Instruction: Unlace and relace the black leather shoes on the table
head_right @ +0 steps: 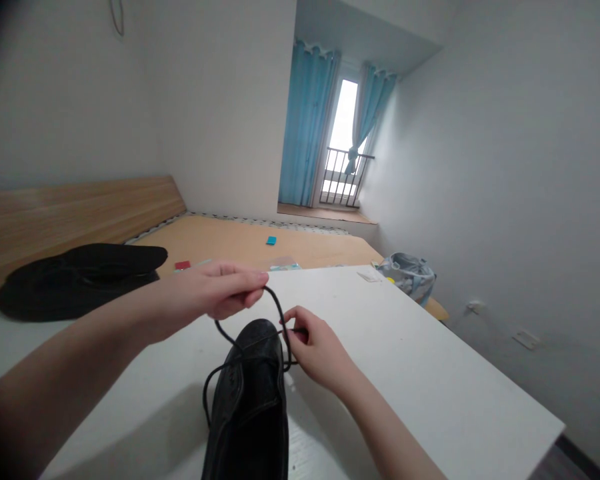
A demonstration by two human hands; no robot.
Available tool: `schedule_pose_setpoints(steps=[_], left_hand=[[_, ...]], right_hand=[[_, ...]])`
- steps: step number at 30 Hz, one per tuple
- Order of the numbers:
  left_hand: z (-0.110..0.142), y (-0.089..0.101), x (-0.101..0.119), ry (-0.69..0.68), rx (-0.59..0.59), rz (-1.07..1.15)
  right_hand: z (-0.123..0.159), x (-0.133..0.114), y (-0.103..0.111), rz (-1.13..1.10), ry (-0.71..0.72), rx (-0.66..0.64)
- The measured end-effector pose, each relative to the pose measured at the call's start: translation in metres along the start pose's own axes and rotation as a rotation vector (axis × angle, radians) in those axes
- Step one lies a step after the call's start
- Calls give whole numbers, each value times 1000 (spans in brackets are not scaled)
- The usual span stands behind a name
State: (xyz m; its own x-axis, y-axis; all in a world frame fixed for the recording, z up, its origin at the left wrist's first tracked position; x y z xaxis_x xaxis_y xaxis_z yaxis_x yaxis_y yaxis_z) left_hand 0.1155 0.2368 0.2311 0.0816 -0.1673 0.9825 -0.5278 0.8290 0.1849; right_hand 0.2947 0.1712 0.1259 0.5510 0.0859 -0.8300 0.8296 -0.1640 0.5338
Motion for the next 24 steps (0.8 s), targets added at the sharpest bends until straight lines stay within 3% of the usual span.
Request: schedule_pose_setpoints(steps=[5, 10, 14, 18, 24], left_hand=[[-10, 4, -8, -125, 162, 220], [-11, 3, -14, -147, 108, 248], [-11, 2, -14, -143, 75, 243], [-13, -1, -16, -100, 37, 245], [-12, -12, -16, -74, -50, 265]], right_hand=[[0, -3, 2, -183, -15, -171], [6, -9, 11, -301, -85, -428], [5, -7, 16, -345, -85, -535], [1, 1, 13, -359, -98, -489], [-5, 6, 13, -482, -81, -193]])
Point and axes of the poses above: each hand's wrist, its own z-axis away from the middle knuckle, its own y-axis out of the back of the hand, x = y × z, the point moved 1 cm from there along -z, towards the middle knuckle, and after that the axes turned 3 degrees about z, right-handed, at the moved point
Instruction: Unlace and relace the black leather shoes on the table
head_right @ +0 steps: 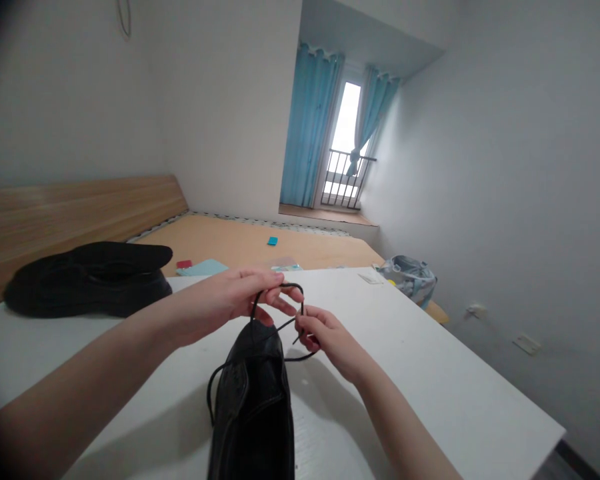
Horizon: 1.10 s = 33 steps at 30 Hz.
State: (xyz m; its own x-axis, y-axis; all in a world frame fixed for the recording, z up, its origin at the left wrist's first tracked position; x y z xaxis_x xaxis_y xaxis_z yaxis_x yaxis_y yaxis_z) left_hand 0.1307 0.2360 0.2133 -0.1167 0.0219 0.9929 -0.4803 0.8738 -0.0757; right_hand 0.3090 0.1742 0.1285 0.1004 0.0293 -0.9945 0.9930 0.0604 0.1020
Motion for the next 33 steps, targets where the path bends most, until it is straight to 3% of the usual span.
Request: schedule_pose_setpoints(steps=[3, 8, 12, 15, 18, 22, 26, 29, 31, 33], left_hand=[[3, -1, 7, -96, 42, 43], [14, 4, 33, -380, 257, 155], [25, 5, 50, -445, 472, 52], [31, 5, 55, -464, 513, 14], [32, 7, 54, -413, 383, 27], [22, 9, 38, -183, 62, -14], [6, 2, 3, 58, 63, -529], [0, -7, -15, 128, -61, -771], [-1, -10, -16, 179, -143, -755], [1, -10, -12, 182, -103, -711]], right_hand=[[0, -1, 1, -88, 17, 29], [2, -2, 1, -228, -20, 28], [4, -8, 11, -375, 55, 120], [7, -16, 23, -443, 169, 260], [6, -20, 32, -361, 294, 484], [5, -18, 32, -230, 405, 649], [10, -16, 20, 0, 537, 764], [16, -17, 14, 433, 595, 782], [17, -17, 15, 668, 553, 743], [15, -18, 17, 790, 495, 681]])
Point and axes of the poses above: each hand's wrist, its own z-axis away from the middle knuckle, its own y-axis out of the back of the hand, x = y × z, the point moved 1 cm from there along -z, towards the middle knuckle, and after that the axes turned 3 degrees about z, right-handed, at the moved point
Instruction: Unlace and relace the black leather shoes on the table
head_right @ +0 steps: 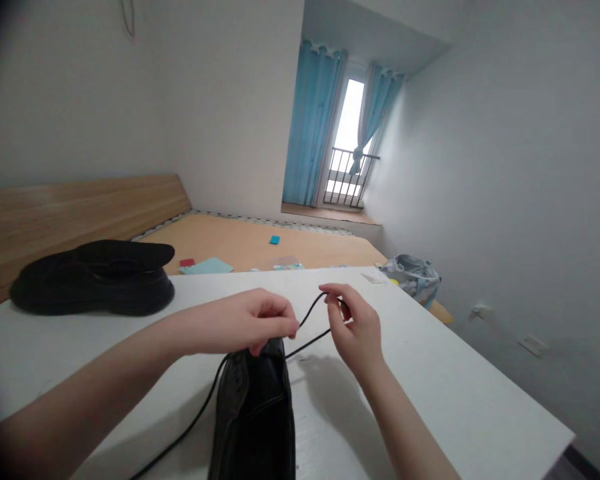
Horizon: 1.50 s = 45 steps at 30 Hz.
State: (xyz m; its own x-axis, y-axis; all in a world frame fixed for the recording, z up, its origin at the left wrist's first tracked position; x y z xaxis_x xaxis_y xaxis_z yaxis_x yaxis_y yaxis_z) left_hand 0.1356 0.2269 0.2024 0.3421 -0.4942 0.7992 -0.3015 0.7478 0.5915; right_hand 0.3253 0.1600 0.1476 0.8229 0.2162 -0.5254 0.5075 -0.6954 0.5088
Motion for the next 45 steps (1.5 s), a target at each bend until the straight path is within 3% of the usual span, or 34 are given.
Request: schedule_pose_setpoints(steps=[2, 4, 6, 8, 11, 15, 19, 24, 29, 34, 37, 39, 42, 45], left_hand=[[4, 6, 1, 20, 150, -57], [6, 8, -3, 76, 241, -263], [5, 5, -10, 147, 203, -460], [3, -1, -18, 182, 124, -538], [-2, -5, -23, 183, 77, -517], [-3, 1, -17, 156, 78, -425], [0, 15, -14, 153, 169, -282], [12, 34, -5, -28, 488, -220], [29, 42, 14, -203, 734, -586], [35, 35, 25, -519, 792, -1049], [37, 30, 29, -566, 841, -1247], [38, 31, 30, -500, 936, -1206], [39, 37, 28, -391, 1094, -808], [37, 45, 23, -348, 1050, -300]], right_hand=[[-2, 1, -2, -1, 2, -154], [-1, -1, -8, -78, -17, -430], [3, -4, -15, -164, -56, -712], [8, -5, -19, -233, -93, -899], [14, -1, -22, -331, -138, -1059], [16, 6, -23, -397, -162, -1146], [14, 6, -25, -367, -163, -1136], [9, 4, -25, -304, -170, -997], [9, 4, -21, -381, -172, -1041], [12, 0, -20, -394, -185, -1108], [12, -3, -22, -363, -182, -1109], [10, -1, -24, -321, -200, -1024], [5, 11, -26, -221, -277, -732], [-2, 27, -21, -142, -364, -343]])
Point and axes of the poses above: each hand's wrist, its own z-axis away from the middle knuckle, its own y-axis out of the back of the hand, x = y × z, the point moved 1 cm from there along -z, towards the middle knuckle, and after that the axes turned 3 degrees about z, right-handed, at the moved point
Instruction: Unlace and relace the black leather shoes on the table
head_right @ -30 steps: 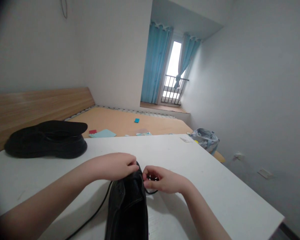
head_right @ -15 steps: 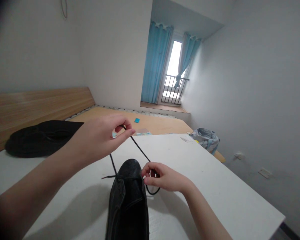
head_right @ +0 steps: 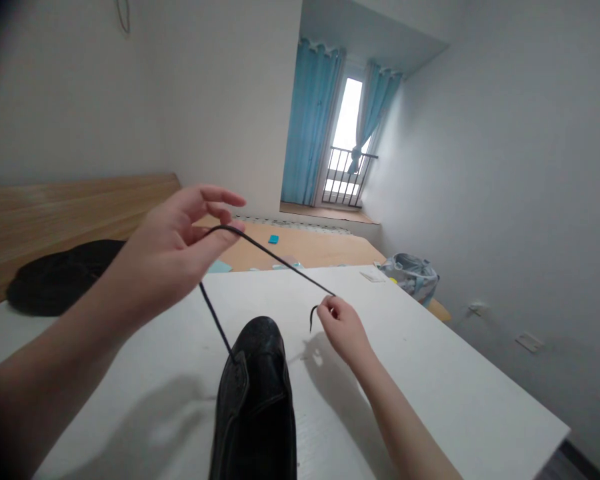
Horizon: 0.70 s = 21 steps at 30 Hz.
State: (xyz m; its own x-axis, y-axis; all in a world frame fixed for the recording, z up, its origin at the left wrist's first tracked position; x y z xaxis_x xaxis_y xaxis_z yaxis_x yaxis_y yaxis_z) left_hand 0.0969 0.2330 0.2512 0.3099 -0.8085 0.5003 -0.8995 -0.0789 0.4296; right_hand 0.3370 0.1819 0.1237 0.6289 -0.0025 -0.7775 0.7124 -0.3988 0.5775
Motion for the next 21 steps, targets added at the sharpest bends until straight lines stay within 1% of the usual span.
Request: schedule_pose_setpoints(steps=[1, 2, 3, 5, 7, 9, 11, 13, 15, 17, 19, 21], left_hand=[[-1, 1, -2, 44, -11, 61], [-1, 2, -3, 56, -12, 54], [-1, 3, -2, 33, 0, -14], [1, 7, 3, -75, 48, -232], [4, 10, 10, -186, 71, -403], [7, 10, 16, -236, 46, -432], [7, 6, 18, -181, -31, -332], [7, 0, 16, -31, -177, -107], [7, -9, 14, 151, -373, 200], [8, -15, 15, 277, -572, 486], [11, -18, 19, 289, -715, 658], [14, -19, 26, 244, -793, 681]], right_hand=[[-2, 3, 4, -16, -14, 107], [-3, 5, 7, -38, -26, 191], [-4, 6, 9, -63, -37, 249], [-4, 6, 11, -118, -54, 300], [-3, 4, 8, -167, -61, 283], [-2, 0, 2, -214, -50, 227], [1, -6, -4, -273, -34, 148], [7, -14, -10, -351, -27, 52], [15, -24, -14, -436, -26, -46], [25, -34, -17, -603, -17, -176], [34, -45, -18, -825, 13, -333], [42, -52, -18, -999, 55, -466]])
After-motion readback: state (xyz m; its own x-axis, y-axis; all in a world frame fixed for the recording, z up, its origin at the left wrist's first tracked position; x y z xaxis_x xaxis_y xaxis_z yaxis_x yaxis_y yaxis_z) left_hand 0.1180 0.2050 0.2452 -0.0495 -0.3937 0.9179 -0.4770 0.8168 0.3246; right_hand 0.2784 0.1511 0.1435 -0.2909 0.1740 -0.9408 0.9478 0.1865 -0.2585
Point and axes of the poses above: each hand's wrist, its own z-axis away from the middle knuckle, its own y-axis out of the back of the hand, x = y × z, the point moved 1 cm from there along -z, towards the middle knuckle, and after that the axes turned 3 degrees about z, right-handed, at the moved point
